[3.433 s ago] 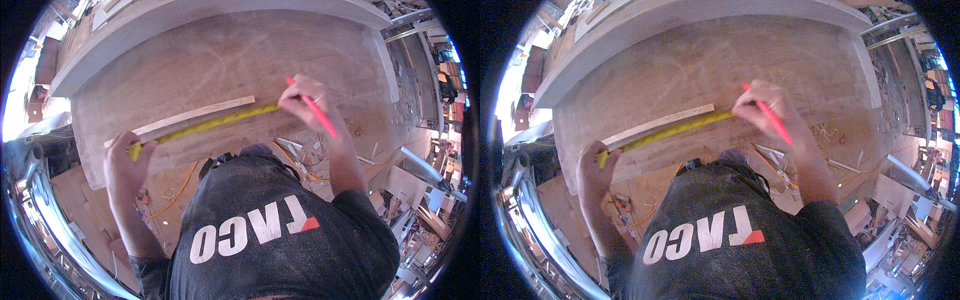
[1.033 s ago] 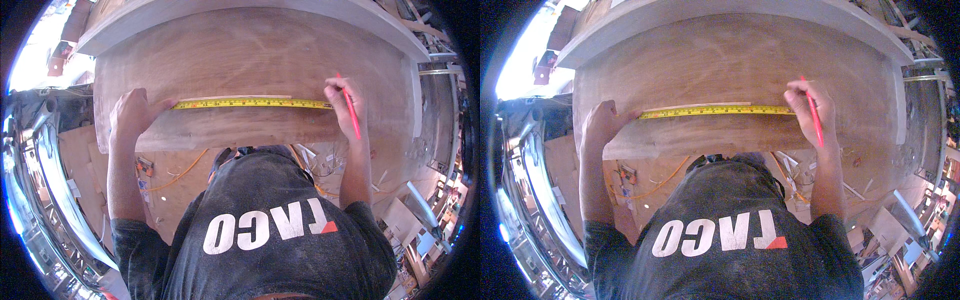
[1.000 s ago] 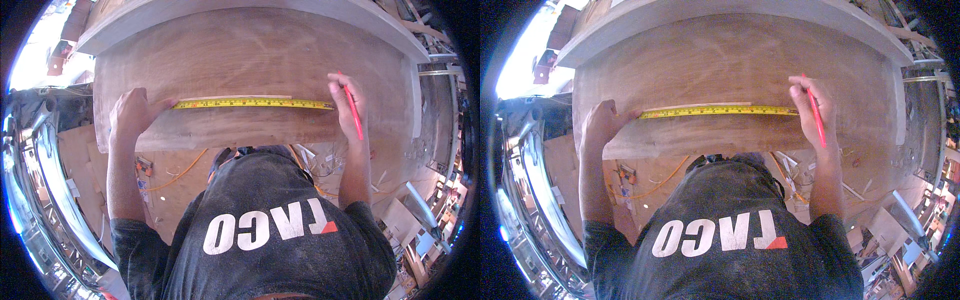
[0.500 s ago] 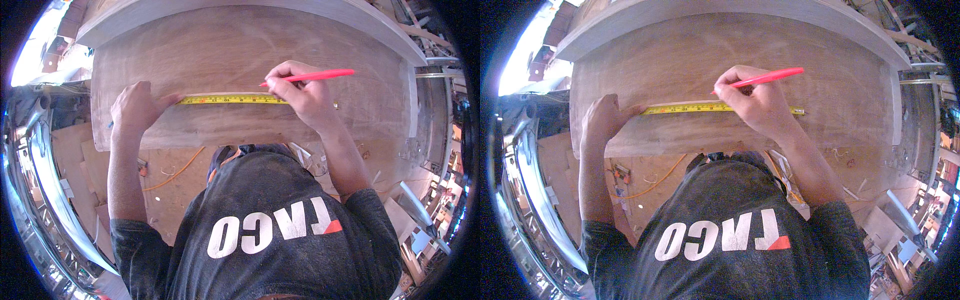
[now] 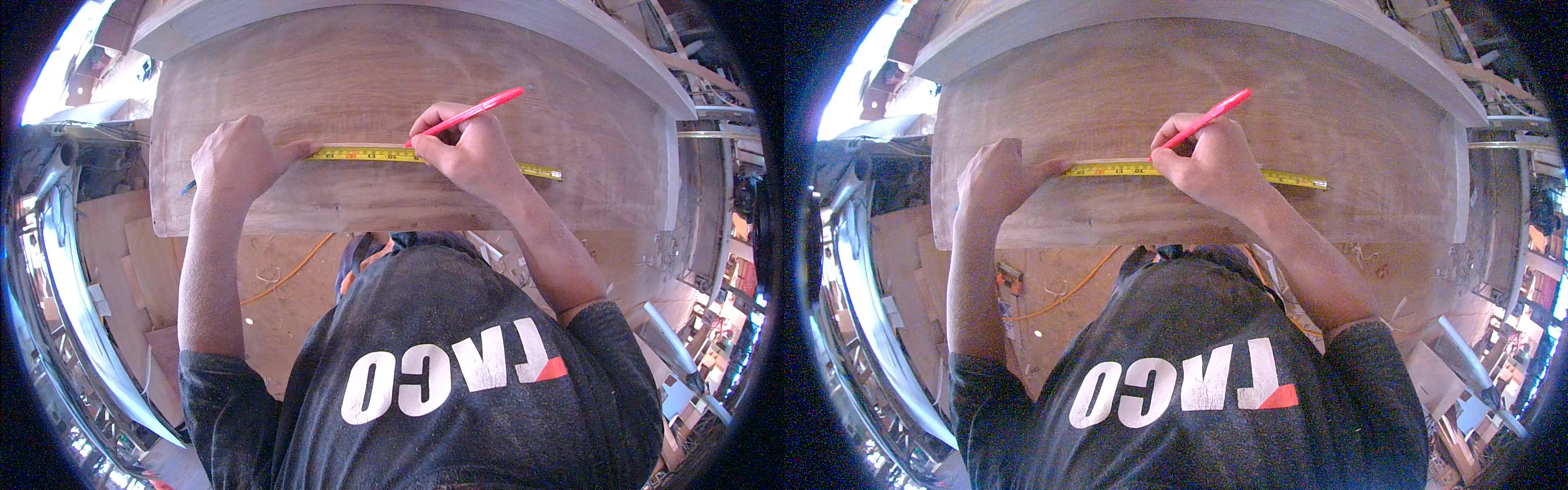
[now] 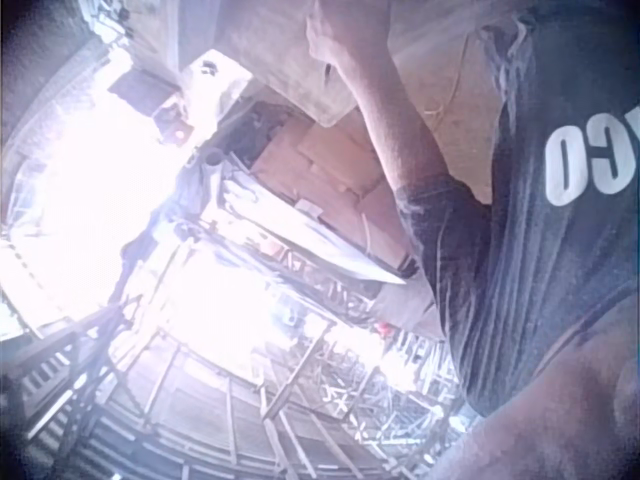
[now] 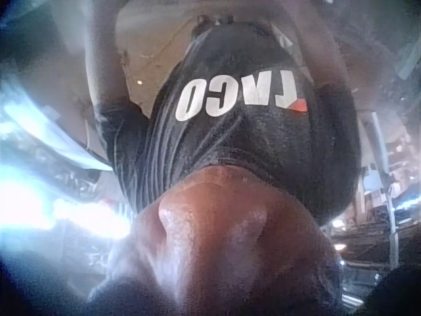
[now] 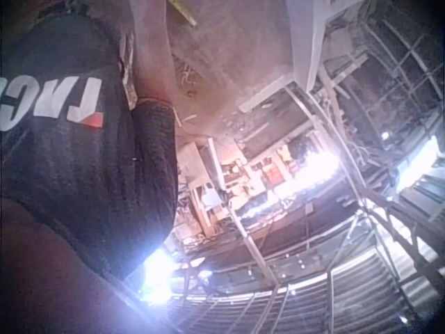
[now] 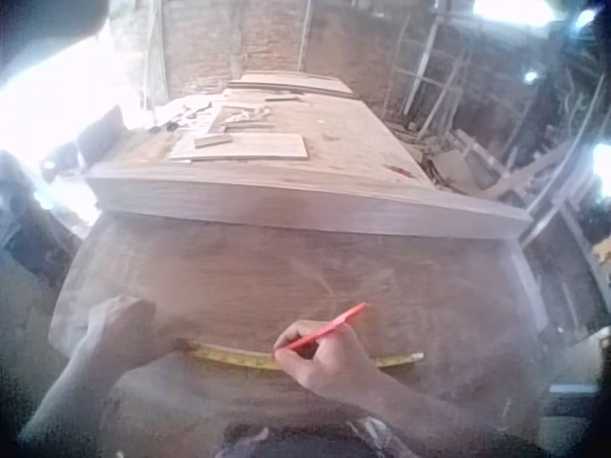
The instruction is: The person measures and marks wooden components using a tape measure and a pencil, checking the length of a narrow strip and the internal dimensions of a shelf unit.
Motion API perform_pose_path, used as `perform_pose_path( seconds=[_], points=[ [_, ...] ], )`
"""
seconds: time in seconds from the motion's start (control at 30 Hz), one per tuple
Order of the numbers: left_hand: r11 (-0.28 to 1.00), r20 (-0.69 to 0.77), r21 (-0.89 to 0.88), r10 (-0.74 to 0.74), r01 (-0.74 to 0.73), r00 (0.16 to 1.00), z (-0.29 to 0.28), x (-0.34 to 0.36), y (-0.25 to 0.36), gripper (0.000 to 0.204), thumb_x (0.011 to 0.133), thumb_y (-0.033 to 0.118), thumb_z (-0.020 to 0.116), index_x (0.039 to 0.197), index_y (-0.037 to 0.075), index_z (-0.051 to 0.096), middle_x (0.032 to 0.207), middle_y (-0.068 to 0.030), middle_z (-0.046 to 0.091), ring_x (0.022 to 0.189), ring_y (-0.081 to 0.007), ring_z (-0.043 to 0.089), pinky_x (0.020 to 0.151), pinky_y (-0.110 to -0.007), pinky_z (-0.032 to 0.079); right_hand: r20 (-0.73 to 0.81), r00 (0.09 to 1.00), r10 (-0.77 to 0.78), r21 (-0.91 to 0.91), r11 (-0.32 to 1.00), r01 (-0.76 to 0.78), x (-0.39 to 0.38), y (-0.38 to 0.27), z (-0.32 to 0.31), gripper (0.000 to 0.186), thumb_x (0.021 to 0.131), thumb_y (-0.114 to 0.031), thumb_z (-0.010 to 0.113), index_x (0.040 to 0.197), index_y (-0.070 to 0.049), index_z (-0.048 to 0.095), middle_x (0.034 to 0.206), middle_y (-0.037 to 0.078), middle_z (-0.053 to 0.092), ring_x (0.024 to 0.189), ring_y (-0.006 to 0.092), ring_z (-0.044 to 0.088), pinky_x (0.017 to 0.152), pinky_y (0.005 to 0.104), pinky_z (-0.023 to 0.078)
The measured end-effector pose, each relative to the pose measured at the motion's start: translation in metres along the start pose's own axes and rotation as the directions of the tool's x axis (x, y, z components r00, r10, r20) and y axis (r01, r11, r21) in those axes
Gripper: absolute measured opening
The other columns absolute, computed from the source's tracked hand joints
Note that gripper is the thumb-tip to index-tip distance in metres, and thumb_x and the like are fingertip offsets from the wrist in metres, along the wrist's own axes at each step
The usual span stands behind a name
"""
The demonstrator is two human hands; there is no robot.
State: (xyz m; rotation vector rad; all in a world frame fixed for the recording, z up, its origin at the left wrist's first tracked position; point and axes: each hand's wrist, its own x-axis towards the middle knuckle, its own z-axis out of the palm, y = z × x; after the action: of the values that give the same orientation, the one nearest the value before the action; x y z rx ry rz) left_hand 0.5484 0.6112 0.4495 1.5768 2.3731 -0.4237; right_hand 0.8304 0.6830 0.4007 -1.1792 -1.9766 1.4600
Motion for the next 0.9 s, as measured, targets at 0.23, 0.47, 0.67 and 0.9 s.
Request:
perform_pose_path(
  seconds=[0.23, 0.47, 0.67, 0.9],
  points=[
    [1.000, 0.032, 0.013, -0.006, 0.005, 0.999, -0.003, 0.002, 0.002, 0.095, 0.081, 0.086, 0.070, 0.108, -0.005, 0.076, 0.113, -0.0283, 0.076, 0.110, -0.0415, 0.075, 0.097, -0.052, 0.058, 0.022, 0.999, -0.036, -0.044, 0.998, 0.037, 0.005, 0.008, 0.001, 0.009, 0.092, -0.008, 0.076, 0.096, 0.000, 0.075, 0.082, 0.000, 0.072, 0.073, 0.0047, 0.063, 0.063, 0.0248, 0.050],
    [1.000, 0.023, 0.002, -0.006, 0.006, 1.000, -0.004, 0.002, 0.003, 0.096, 0.080, 0.086, 0.070, 0.106, -0.005, 0.077, 0.109, -0.0281, 0.077, 0.106, -0.0418, 0.076, 0.095, -0.052, 0.058, 0.044, 0.998, -0.036, -0.072, 0.997, 0.040, 0.005, 0.014, 0.000, 0.011, 0.092, -0.010, 0.077, 0.098, 0.000, 0.076, 0.085, 0.001, 0.073, 0.076, 0.0053, 0.066, 0.067, 0.0252, 0.053],
    [1.000, -0.011, -0.002, 0.004, -0.004, 1.000, 0.000, 0.001, 0.000, 0.095, 0.080, 0.086, 0.070, 0.105, -0.005, 0.076, 0.110, -0.0285, 0.077, 0.108, -0.0417, 0.075, 0.096, -0.052, 0.058, 0.056, 0.998, -0.027, -0.090, 0.995, 0.032, 0.006, 0.014, 0.000, 0.011, 0.093, -0.010, 0.077, 0.098, -0.001, 0.076, 0.086, 0.000, 0.074, 0.077, 0.0054, 0.066, 0.068, 0.0254, 0.053],
    [1.000, 0.038, -0.005, -0.030, 0.030, 0.999, -0.006, -0.001, 0.005, 0.096, 0.080, 0.087, 0.070, 0.105, -0.005, 0.075, 0.110, -0.0286, 0.076, 0.110, -0.0421, 0.074, 0.097, -0.052, 0.057, -0.016, 0.989, -0.145, -0.059, 0.988, 0.144, 0.007, 0.024, 0.004, 0.015, 0.088, -0.017, 0.077, 0.091, -0.002, 0.078, 0.076, 0.008, 0.077, 0.068, 0.0128, 0.072, 0.062, 0.0310, 0.056]
  ],
)
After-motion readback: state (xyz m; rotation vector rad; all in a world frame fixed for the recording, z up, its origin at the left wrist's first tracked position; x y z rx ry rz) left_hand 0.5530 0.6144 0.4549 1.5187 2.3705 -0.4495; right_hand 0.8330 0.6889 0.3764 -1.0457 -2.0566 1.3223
